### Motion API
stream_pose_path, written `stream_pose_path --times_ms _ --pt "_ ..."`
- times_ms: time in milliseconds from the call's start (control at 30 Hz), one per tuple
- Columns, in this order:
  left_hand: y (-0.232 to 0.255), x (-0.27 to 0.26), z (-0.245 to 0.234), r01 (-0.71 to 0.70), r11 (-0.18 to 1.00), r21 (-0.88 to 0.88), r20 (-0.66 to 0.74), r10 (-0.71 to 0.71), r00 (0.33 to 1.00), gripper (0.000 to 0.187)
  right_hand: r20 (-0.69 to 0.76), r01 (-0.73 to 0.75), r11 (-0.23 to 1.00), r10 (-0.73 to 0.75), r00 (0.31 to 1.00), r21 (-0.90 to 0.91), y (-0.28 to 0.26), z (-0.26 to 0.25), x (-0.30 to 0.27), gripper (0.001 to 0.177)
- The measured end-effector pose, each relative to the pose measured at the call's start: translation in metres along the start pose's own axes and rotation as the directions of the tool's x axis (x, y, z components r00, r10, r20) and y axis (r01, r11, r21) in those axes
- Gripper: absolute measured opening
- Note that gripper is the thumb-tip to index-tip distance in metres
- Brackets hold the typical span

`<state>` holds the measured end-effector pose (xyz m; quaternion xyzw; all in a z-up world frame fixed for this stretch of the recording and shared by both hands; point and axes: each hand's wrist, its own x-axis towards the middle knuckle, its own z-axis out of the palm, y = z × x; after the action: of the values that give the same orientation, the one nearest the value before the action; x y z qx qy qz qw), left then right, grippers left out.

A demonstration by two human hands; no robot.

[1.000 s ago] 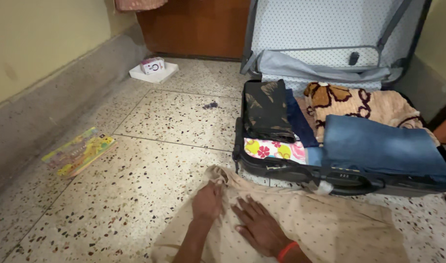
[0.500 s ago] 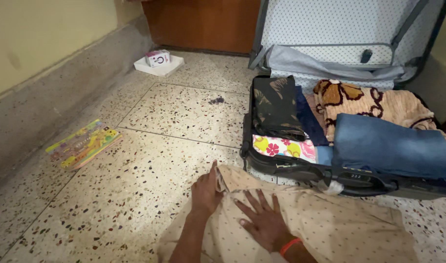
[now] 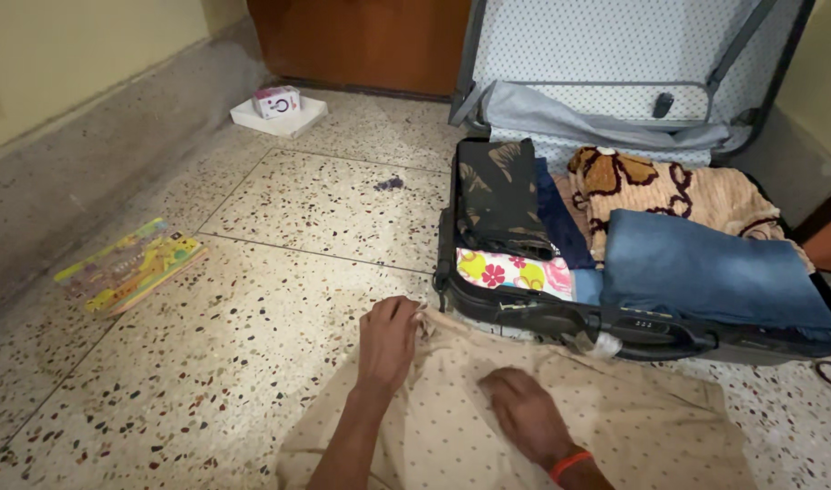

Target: The person folds a pair of jeans and a light-colored top by hand on the floor and places them into an open suitcase.

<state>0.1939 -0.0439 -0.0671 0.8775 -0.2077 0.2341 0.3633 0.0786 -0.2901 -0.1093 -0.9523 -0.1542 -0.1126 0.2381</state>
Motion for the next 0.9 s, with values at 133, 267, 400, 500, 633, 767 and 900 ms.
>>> stream_pose_path --times_ms 133,267,400,500,633,767,900 --pt "0.005 0.005 -0.002 -0.104 0.994 0.021 -0.087 0.105 0.991 0.023 0.064 0.310 0.950 -0.309 0.949 -0.017 -0.030 0.003 0.016 0.040" --pt "0.005 0.009 -0.006 -0.186 0.978 0.093 -0.142 0.198 0.970 0.033 0.208 0.330 0.943 -0.316 0.926 -0.037 -0.071 0.030 0.042 0.052" --pt "0.013 0.011 -0.010 -0.239 0.968 0.081 -0.108 0.247 0.963 0.038 0.248 0.212 0.970 -0.177 0.952 -0.121 -0.080 0.052 0.071 0.060" --pt "0.017 0.012 -0.016 -0.279 0.959 0.057 -0.087 0.283 0.955 0.031 0.266 0.220 0.952 -0.160 0.951 -0.212 -0.074 0.055 0.081 0.065" --pt "0.026 0.019 -0.027 -0.205 0.975 -0.088 -0.041 0.203 0.978 0.036 0.277 0.254 0.945 -0.193 0.941 -0.205 -0.076 0.059 0.084 0.061" --pt "0.031 0.021 -0.052 -0.130 0.957 -0.258 -0.011 0.132 0.991 0.064 0.090 0.053 0.991 -0.042 0.995 -0.121 -0.077 0.050 0.079 0.029" --pt "0.035 0.023 -0.058 0.124 0.883 -0.452 0.168 -0.052 0.984 0.069 -0.254 -0.312 0.892 0.401 0.880 0.327 -0.104 0.025 0.069 0.024"
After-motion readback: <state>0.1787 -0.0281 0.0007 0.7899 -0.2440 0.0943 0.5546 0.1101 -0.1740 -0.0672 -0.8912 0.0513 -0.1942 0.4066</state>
